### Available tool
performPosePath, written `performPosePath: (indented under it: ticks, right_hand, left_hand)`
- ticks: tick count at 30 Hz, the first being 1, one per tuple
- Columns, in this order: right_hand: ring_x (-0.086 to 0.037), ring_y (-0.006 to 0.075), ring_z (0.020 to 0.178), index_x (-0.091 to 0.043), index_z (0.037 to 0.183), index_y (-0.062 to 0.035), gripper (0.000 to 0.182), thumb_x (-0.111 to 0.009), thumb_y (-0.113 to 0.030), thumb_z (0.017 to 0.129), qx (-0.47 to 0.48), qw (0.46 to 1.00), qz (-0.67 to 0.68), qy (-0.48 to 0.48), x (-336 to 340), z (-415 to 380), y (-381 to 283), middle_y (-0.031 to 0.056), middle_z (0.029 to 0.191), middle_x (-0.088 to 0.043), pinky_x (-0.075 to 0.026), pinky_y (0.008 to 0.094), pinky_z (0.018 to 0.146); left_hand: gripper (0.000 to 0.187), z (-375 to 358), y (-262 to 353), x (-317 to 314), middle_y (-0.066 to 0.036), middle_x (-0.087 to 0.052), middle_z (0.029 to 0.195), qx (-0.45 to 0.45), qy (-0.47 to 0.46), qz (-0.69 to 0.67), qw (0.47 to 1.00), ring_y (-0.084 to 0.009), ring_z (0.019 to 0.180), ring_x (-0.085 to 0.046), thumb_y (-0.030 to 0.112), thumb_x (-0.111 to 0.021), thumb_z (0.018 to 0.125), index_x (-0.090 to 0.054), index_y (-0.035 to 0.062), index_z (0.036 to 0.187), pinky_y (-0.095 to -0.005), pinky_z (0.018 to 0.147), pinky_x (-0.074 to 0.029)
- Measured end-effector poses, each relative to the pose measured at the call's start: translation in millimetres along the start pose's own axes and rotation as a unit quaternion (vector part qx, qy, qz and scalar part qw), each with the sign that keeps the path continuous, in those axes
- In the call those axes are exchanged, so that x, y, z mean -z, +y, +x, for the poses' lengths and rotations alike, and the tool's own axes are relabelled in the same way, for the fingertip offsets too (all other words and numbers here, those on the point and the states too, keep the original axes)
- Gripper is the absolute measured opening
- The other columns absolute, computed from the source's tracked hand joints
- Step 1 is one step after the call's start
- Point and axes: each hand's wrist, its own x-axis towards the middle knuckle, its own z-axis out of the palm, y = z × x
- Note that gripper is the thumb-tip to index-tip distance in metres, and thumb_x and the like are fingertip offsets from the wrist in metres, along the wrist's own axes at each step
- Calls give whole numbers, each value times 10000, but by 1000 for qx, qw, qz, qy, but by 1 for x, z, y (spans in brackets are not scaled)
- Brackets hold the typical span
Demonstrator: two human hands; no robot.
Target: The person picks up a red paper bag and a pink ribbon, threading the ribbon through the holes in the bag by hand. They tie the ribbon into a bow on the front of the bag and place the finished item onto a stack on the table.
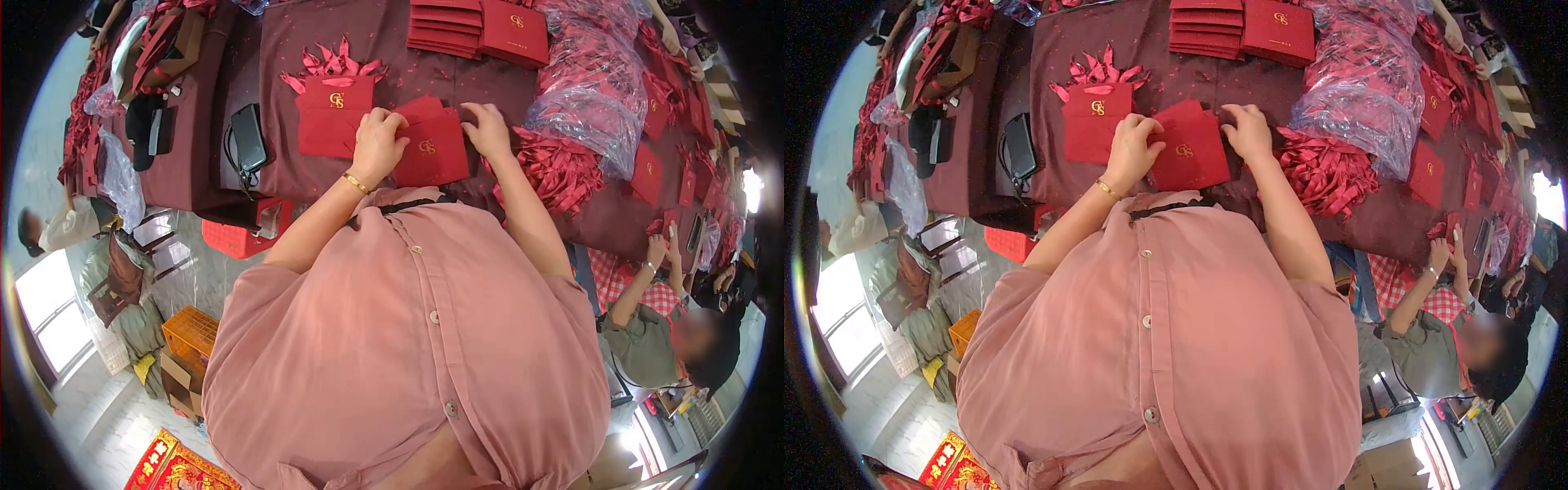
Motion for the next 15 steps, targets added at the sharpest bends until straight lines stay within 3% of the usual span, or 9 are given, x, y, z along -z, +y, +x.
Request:
performPosePath:
  ticks: [1, 3, 5, 7, 10, 12, 15]
  right_hand:
    - [-566, 347, 990, -647, 1085, -124, 376, -702, -148, 714, 2, 1000, 1, 0, -8, 3, 4, 150, 1022, -596, -482, 420, 848]
    - [-569, 335, 977, -650, 1082, -126, 380, -684, -104, 704, 90, 996, -22, -10, -23, 9, 6, 134, 1001, -597, -484, 410, 839]
    - [-572, 326, 956, -649, 1048, -116, 351, -665, -71, 700, 105, 994, -26, 1, -29, 10, 10, 126, 969, -592, -485, 412, 821]
    - [-595, 321, 908, -656, 950, -74, 184, -609, -90, 773, 71, 997, -26, -19, -24, 10, 5, 135, 925, -603, -485, 382, 803]
    - [-608, 318, 873, -646, 935, -71, 154, -591, -99, 793, 16, 1000, 0, 15, -18, 6, -8, 137, 901, -608, -492, 380, 774]
    - [-613, 312, 855, -643, 950, -75, 163, -584, -89, 799, 21, 1000, 5, 15, -17, 6, -11, 137, 905, -605, -495, 373, 761]
    - [-618, 305, 849, -648, 946, -78, 167, -586, -68, 792, 24, 998, 57, -12, -22, 12, -4, 128, 899, -617, -496, 378, 757]
  left_hand:
    - [216, 1, -1, 1, -110, -561, 940, 1, 2, 1, 1000, -307, 917, -542, 85, -718, 696, -625, 65, 890, -393, 817, -459]
    - [208, 2, -2, 4, -115, -579, 930, 87, -70, -99, 989, -299, 898, -568, 81, -704, 716, -640, 52, 912, -369, 810, -478]
    - [213, 2, -11, 0, -117, -591, 921, 92, -95, -128, 983, -294, 882, -582, 74, -690, 731, -646, 49, 938, -362, 799, -487]
    - [220, 3, -14, 1, -119, -603, 912, 96, -121, -158, 975, -289, 865, -596, 66, -677, 746, -651, 46, 963, -355, 789, -495]
    - [249, 4, -15, 8, -123, -613, 886, 100, -152, -185, 966, -286, 844, -609, 42, -659, 750, -662, 51, 999, -353, 782, -500]
    - [230, 4, -15, 13, -133, -603, 913, -9, -139, -104, 985, -306, 869, -602, 11, -624, 759, -636, 42, 987, -366, 791, -497]
    - [220, 1, -12, 14, -135, -592, 969, -41, -141, -88, 985, -351, 911, -591, 14, -591, 760, -602, 61, 974, -421, 776, -499]
